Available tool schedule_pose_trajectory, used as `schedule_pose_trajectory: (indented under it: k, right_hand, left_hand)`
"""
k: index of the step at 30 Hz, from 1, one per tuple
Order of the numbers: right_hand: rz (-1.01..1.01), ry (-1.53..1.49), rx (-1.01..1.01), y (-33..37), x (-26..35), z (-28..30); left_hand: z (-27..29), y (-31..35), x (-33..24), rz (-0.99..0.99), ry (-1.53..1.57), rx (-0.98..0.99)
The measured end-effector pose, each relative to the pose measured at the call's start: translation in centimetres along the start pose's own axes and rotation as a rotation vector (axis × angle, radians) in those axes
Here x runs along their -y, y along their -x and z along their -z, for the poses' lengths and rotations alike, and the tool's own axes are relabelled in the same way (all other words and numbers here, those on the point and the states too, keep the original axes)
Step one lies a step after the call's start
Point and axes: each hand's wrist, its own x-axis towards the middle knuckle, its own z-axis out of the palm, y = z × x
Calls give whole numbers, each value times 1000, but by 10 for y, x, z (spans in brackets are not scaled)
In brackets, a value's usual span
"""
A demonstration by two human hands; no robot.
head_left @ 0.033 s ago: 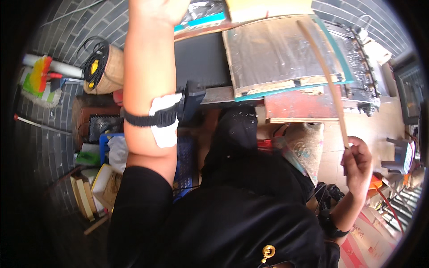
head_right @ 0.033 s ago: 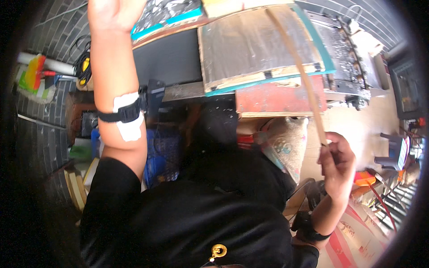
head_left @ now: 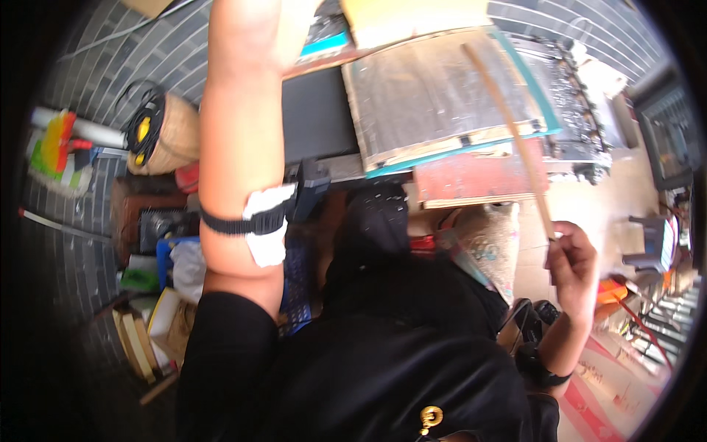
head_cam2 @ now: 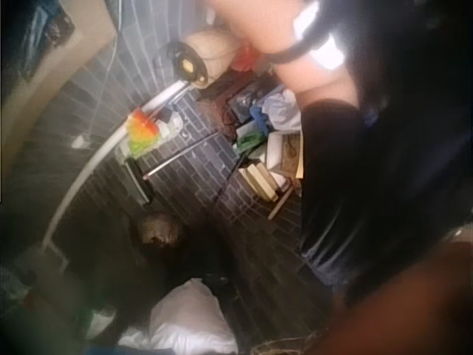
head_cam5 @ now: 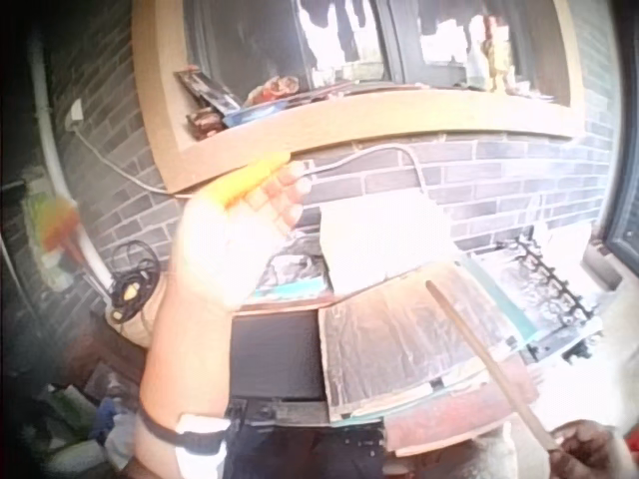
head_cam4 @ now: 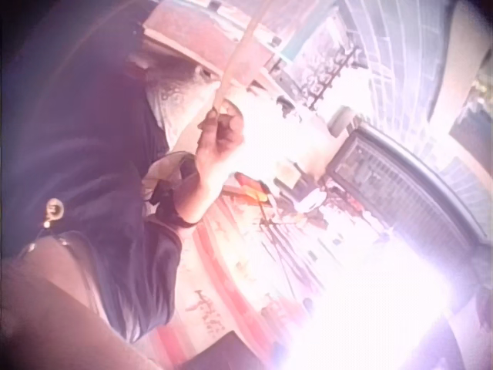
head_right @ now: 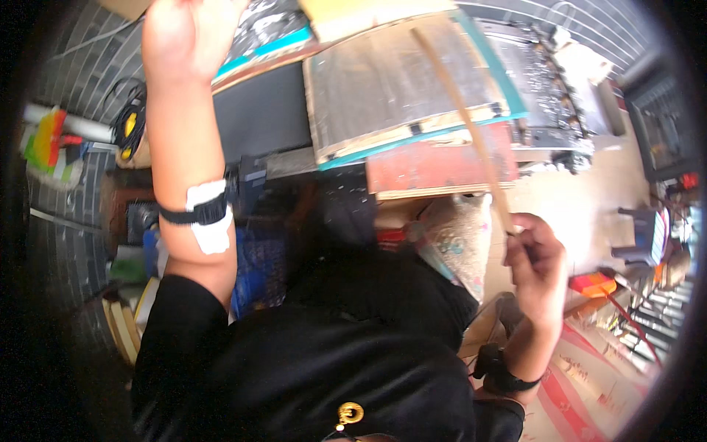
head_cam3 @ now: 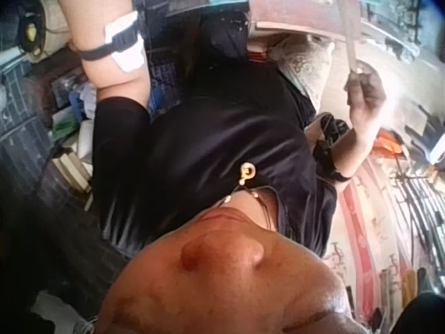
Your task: The person applies aluminum foil to flat rectangular boards using a yellow plastic scraper. They smooth the foil over the surface, press down the edges, and trim the excess material with a knife. The person repeats this process on multiple boards, stacking the finished ones.
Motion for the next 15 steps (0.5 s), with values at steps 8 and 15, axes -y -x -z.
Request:
schedule_pose_trajectory:
  k: [8,15]
  right_hand:
    - [-45,219,-91,6,2,11]
    - [-13,254,-136,23,-6,27]
  left_hand:
    - [-32,65,131,-286,-1066,428]
    - [-55,90,187,-259,-1332,598]
